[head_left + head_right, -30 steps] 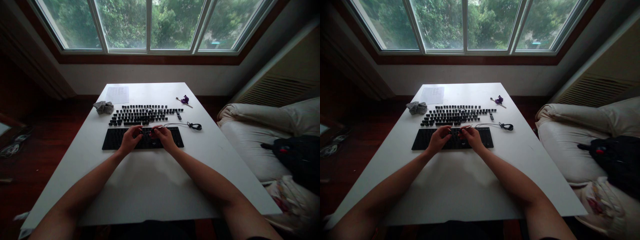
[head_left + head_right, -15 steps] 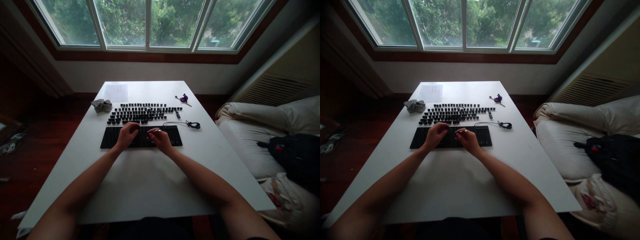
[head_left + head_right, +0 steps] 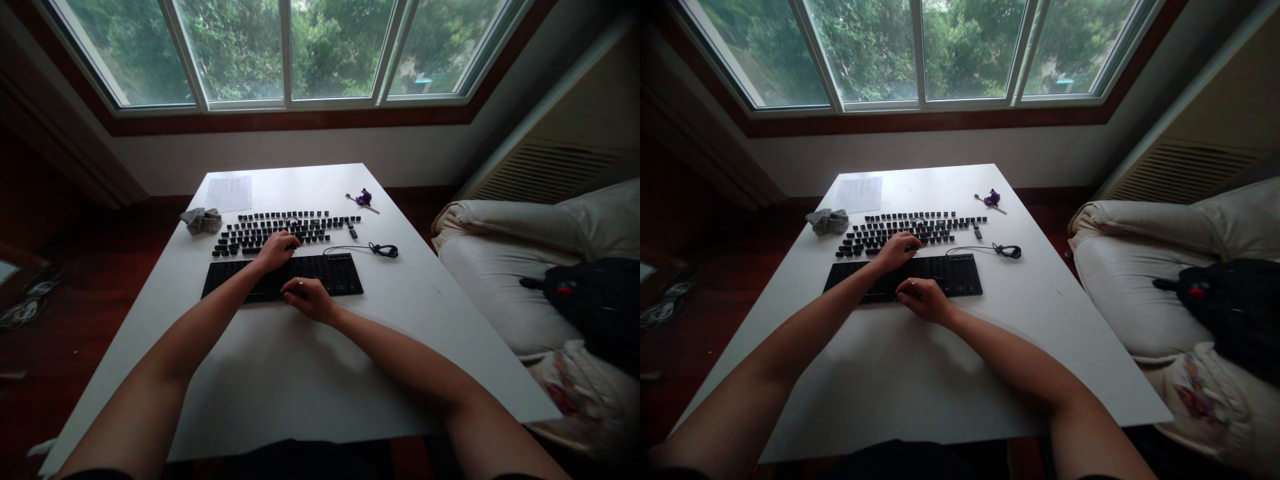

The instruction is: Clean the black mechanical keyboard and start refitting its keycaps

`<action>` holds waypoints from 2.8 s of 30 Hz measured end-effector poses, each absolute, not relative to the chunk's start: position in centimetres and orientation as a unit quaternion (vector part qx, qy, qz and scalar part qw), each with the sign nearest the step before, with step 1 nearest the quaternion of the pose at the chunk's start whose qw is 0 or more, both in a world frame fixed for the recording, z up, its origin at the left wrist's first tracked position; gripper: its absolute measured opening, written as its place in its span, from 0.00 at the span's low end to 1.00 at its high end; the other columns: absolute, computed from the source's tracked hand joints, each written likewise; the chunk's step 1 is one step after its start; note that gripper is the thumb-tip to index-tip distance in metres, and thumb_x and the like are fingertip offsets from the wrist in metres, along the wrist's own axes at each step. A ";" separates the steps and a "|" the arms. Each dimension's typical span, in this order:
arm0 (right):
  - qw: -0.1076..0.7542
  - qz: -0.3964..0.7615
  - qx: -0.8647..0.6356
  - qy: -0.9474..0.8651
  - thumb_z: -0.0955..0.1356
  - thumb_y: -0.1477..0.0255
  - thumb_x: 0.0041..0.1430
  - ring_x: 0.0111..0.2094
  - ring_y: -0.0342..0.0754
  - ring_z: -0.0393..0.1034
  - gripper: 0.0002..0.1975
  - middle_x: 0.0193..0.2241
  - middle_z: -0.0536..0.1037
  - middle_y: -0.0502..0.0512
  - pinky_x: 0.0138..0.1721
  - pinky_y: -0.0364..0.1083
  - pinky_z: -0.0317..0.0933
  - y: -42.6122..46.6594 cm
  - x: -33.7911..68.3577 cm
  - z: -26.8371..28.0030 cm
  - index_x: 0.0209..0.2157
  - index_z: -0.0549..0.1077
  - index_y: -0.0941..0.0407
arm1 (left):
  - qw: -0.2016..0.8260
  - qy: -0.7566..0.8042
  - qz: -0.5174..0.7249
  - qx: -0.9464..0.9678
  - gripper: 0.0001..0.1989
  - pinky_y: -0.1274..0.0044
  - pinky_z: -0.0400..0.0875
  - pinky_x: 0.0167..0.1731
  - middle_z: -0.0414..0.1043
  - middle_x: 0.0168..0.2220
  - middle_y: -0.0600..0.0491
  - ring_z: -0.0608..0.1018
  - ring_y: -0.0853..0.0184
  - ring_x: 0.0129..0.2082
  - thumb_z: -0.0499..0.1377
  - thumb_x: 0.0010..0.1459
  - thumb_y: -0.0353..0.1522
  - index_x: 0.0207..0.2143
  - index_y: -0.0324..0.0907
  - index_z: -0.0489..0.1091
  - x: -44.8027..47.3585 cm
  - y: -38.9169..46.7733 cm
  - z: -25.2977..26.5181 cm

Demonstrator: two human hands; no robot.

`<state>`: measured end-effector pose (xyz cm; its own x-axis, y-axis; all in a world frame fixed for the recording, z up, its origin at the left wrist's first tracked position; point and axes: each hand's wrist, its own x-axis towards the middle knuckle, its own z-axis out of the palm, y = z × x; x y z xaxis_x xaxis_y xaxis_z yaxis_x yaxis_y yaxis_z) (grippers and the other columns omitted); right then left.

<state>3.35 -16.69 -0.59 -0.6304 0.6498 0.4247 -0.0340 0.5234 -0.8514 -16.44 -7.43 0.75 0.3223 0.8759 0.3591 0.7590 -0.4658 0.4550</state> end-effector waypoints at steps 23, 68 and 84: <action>0.371 0.415 -0.172 -0.812 0.68 0.68 0.63 0.30 0.44 0.72 0.08 0.32 0.79 0.53 0.35 0.42 0.67 -17.0 4.5 -0.1 0.40 0.77 0.56 | 0.061 0.530 0.219 0.817 0.13 0.64 0.68 0.48 0.74 0.40 0.49 0.73 0.58 0.42 0.60 0.52 0.26 0.39 0.46 0.78 -14.0 -4.5 -1.3; 0.364 0.526 -0.309 -0.704 0.69 0.57 0.62 0.22 0.42 0.68 0.16 0.24 0.73 0.46 0.24 0.41 0.64 -7.8 8.6 2.0 0.39 0.72 0.56 | 0.078 0.511 0.255 0.817 0.11 0.63 0.68 0.51 0.73 0.45 0.50 0.72 0.57 0.47 0.60 0.61 0.32 0.46 0.48 0.75 -14.2 -11.1 0.7; 0.247 0.438 -0.188 -0.843 0.69 0.67 0.63 0.29 0.43 0.67 0.07 0.29 0.75 0.49 0.32 0.42 0.62 -10.4 6.8 2.6 0.37 0.74 0.56 | 0.069 0.469 0.230 0.850 0.12 0.60 0.64 0.57 0.71 0.54 0.48 0.70 0.55 0.55 0.60 0.62 0.34 0.48 0.47 0.73 -15.2 -14.4 0.0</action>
